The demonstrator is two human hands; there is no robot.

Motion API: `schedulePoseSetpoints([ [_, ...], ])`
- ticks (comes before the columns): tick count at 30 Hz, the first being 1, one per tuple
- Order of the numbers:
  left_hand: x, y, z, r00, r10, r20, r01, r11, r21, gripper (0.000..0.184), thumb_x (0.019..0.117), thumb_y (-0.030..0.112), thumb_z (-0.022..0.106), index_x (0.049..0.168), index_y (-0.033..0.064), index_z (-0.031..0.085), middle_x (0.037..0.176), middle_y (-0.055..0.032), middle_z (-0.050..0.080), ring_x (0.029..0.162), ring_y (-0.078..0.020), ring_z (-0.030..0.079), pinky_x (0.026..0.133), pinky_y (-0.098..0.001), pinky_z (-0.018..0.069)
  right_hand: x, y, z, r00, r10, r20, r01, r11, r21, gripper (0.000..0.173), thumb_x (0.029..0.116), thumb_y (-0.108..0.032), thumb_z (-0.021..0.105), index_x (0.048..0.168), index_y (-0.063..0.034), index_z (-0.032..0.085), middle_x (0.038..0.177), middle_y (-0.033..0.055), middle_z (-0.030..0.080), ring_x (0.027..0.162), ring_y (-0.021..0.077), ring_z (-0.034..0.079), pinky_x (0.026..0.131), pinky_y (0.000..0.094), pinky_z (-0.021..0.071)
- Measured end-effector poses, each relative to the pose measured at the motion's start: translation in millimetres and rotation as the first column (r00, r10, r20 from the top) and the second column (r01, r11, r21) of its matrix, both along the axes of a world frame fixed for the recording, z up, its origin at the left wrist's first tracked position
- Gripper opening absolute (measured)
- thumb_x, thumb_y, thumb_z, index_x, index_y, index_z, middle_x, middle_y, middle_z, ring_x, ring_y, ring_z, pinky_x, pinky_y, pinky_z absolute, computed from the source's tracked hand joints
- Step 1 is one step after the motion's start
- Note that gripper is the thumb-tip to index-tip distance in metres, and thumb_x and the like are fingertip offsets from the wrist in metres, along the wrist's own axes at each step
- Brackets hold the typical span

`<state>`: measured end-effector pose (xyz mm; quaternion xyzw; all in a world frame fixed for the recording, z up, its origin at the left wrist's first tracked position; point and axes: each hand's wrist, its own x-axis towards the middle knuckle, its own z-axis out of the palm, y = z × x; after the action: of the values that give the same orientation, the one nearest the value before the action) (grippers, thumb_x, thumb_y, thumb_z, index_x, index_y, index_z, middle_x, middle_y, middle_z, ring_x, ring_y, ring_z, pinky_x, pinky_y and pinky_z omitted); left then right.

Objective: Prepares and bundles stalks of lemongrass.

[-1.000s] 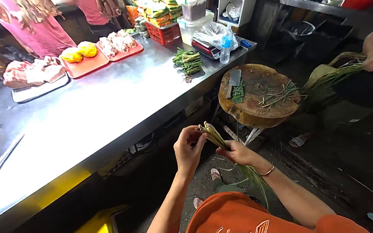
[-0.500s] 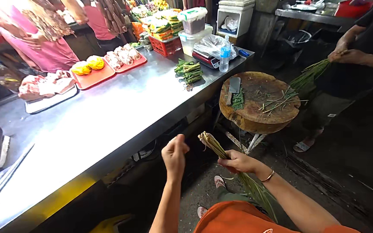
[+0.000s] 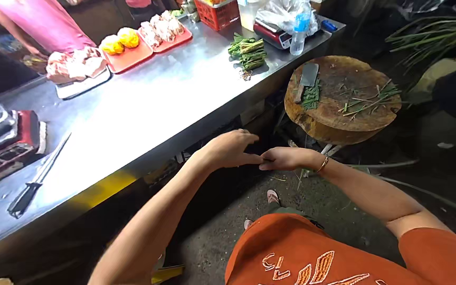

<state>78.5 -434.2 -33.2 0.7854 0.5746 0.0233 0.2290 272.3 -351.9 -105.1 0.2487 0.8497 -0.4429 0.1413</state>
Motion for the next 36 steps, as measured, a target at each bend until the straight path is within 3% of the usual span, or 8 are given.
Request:
schedulePoseSetpoints([
  [4, -5, 26, -20, 0.999, -0.01, 0.043, 0.033, 0.806, -0.59, 0.045, 0.108, 0.041, 0.05, 0.118, 0.0006, 0.066, 0.091, -0.0097, 0.07, 0.08, -0.0171, 0.067, 0.081, -0.0392, 0.0554, -30, -19, 18, 0.985, 0.142, 0.099, -0.167, 0.932, 0.321, 0.032, 0.1091, -0.031, 0.048, 0.114, -0.0062, 0.069, 0.102, 0.017, 0.071, 0.102, 0.036, 0.069, 0.09, 0.0609, 0.0518],
  [6, -15, 23, -29, 0.988, 0.109, 0.113, -0.003, 0.73, -0.683, 0.043, 0.1105, 0.038, 0.043, 0.115, 0.0003, 0.062, 0.075, -0.006, 0.062, 0.06, -0.0121, 0.06, 0.062, -0.0291, 0.0541, -38, -24, 23, 0.979, 0.141, 0.146, -0.189, 0.89, 0.415, 0.031, 0.1093, -0.028, 0.047, 0.115, -0.0052, 0.067, 0.104, 0.0184, 0.071, 0.106, 0.0384, 0.068, 0.09, 0.0607, 0.0512],
  [9, -23, 12, -27, 0.975, 0.169, 0.147, -0.037, 0.768, -0.64, 0.036, 0.1117, 0.033, 0.041, 0.107, 0.0034, 0.062, 0.068, -0.0003, 0.05, 0.052, -0.0068, 0.046, 0.053, -0.0218, 0.0418, -41, -17, 24, 0.985, 0.147, 0.085, -0.17, 0.875, 0.453, 0.027, 0.1057, -0.028, 0.054, 0.114, -0.0053, 0.067, 0.1, 0.0172, 0.071, 0.102, 0.0369, 0.069, 0.087, 0.0589, 0.0521],
  [14, -31, 0, -3, 0.983, 0.176, 0.055, -0.111, 0.804, -0.584, 0.04, 0.1131, 0.032, 0.035, 0.113, 0.0023, 0.061, 0.072, -0.0026, 0.051, 0.057, -0.009, 0.046, 0.057, -0.0246, 0.0411, -40, 13, 37, 0.962, 0.266, 0.064, -0.265, 0.847, 0.46, 0.027, 0.1027, -0.03, 0.063, 0.097, -0.0037, 0.068, 0.085, 0.0129, 0.067, 0.085, 0.0306, 0.067, 0.077, 0.0533, 0.0522],
  [26, -66, -37, -12, 0.937, 0.336, 0.094, -0.205, 0.748, -0.631, 0.027, 0.1124, 0.023, 0.04, 0.111, 0.0021, 0.057, 0.073, 0.0002, 0.049, 0.058, -0.005, 0.047, 0.057, -0.0196, 0.0435, -74, 2, 19, 0.921, 0.389, -0.003, -0.354, 0.842, 0.407, 0.021, 0.1065, -0.021, 0.056, 0.116, -0.0042, 0.064, 0.093, 0.0145, 0.07, 0.089, 0.0306, 0.069, 0.082, 0.052, 0.0539],
  [28, -65, -43, -11, 0.965, 0.262, 0.003, -0.215, 0.795, -0.567, 0.028, 0.1127, 0.023, 0.039, 0.112, 0.0017, 0.058, 0.076, -0.0021, 0.048, 0.062, -0.0081, 0.046, 0.06, -0.0243, 0.0416, -77, 1, 10, 0.918, 0.386, -0.09, -0.323, 0.859, 0.397, 0.023, 0.1019, -0.02, 0.064, 0.12, -0.0058, 0.065, 0.098, 0.0135, 0.072, 0.093, 0.0294, 0.07, 0.085, 0.0523, 0.0553],
  [32, -52, -59, 0, 0.936, 0.13, -0.326, -0.235, 0.922, -0.307, 0.035, 0.1124, 0.027, 0.039, 0.119, 0.0001, 0.06, 0.104, -0.0212, 0.066, 0.102, -0.0378, 0.066, 0.087, -0.0578, 0.0509, -84, 3, 9, 0.897, 0.407, -0.174, -0.324, 0.871, 0.37, 0.037, 0.0944, -0.031, 0.075, 0.119, -0.0044, 0.068, 0.107, 0.0142, 0.07, 0.102, 0.0289, 0.067, 0.091, 0.0527, 0.0528],
  [36, -35, -79, 11, 0.817, 0.212, -0.537, -0.285, 0.957, -0.055, 0.03, 0.1109, 0.028, 0.042, 0.115, 0.0063, 0.062, 0.096, -0.0158, 0.068, 0.096, -0.0357, 0.069, 0.078, -0.0529, 0.0538, -87, 2, 1, 0.869, 0.421, -0.261, -0.322, 0.88, 0.348, 0.021, 0.1035, -0.023, 0.062, 0.101, -0.0015, 0.066, 0.08, 0.0099, 0.067, 0.074, 0.0209, 0.066, 0.071, 0.042, 0.0544],
])
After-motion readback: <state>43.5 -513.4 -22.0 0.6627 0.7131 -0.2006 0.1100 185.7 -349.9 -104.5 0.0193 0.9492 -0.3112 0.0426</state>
